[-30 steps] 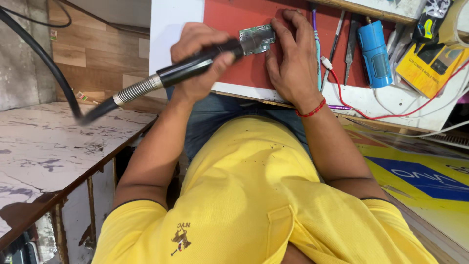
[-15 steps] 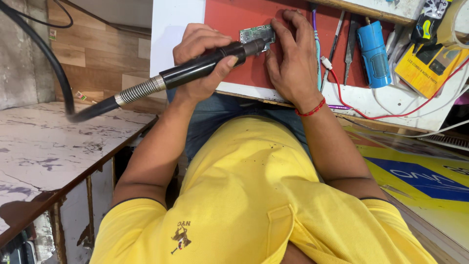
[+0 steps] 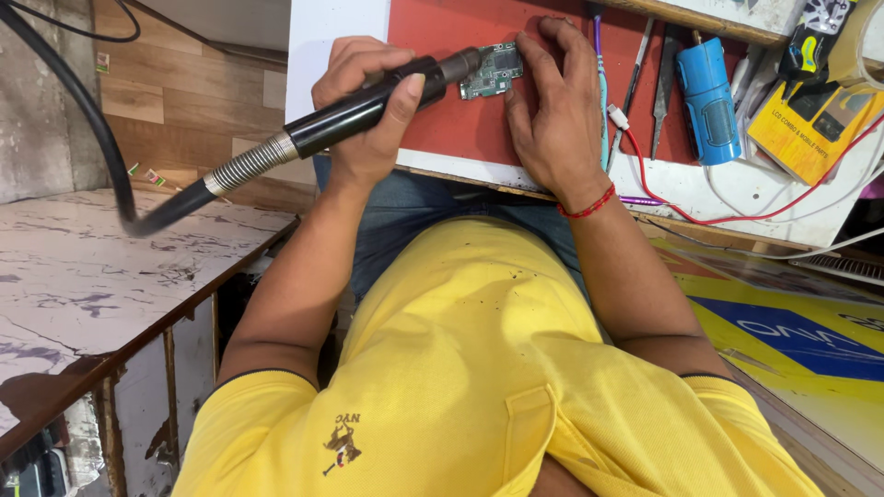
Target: The person cleans a small circuit board with a brush, then uses a hot air gun to heat and reflow solder on the board. The person continues to clean the board with the brush after heating.
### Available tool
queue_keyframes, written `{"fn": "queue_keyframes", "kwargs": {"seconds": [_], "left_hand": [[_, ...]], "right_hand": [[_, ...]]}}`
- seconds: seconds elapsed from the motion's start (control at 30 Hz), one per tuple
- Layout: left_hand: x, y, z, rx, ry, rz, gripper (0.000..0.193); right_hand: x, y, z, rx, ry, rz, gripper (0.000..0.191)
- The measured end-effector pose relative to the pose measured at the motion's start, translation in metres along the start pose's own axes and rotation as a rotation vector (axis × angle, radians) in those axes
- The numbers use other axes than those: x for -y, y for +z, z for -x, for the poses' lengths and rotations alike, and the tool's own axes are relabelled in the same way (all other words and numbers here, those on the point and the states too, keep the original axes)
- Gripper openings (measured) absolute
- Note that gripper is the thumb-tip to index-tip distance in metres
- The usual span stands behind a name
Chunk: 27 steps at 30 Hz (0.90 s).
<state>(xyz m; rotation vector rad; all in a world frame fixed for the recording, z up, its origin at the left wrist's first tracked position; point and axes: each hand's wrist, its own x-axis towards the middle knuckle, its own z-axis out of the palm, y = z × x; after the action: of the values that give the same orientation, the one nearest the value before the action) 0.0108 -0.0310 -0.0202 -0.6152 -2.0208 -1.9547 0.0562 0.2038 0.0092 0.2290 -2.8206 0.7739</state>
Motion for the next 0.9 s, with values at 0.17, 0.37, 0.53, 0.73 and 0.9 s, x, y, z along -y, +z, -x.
{"fn": "queue_keyframes", "kwargs": {"seconds": [0.17,0.37,0.53,0.73,0.9], "left_hand": [[0.002,0.001,0.000,0.059,0.031,-0.021,0.027],[-0.009,-0.002,-0.005,0.034,0.035,-0.037,0.029],[-0.013,-0.001,-0.011,0.099,0.081,-0.024,0.030],[-0.011,-0.002,-0.006,-0.018,0.008,-0.076,0.031],[-0.011,-0.001,-0.006,-0.085,-0.082,-0.032,0.028]], "right_hand": [[-0.003,0.002,0.003,0.001,0.003,-0.003,0.047],[0.003,-0.002,-0.004,-0.019,-0.013,0.013,0.048],[0.013,-0.005,-0.011,-0.002,-0.025,0.062,0.050],[0.011,-0.004,-0.008,-0.006,0.000,0.026,0.048],[0.007,-0.001,-0.006,0.000,0.002,0.025,0.046]]}}
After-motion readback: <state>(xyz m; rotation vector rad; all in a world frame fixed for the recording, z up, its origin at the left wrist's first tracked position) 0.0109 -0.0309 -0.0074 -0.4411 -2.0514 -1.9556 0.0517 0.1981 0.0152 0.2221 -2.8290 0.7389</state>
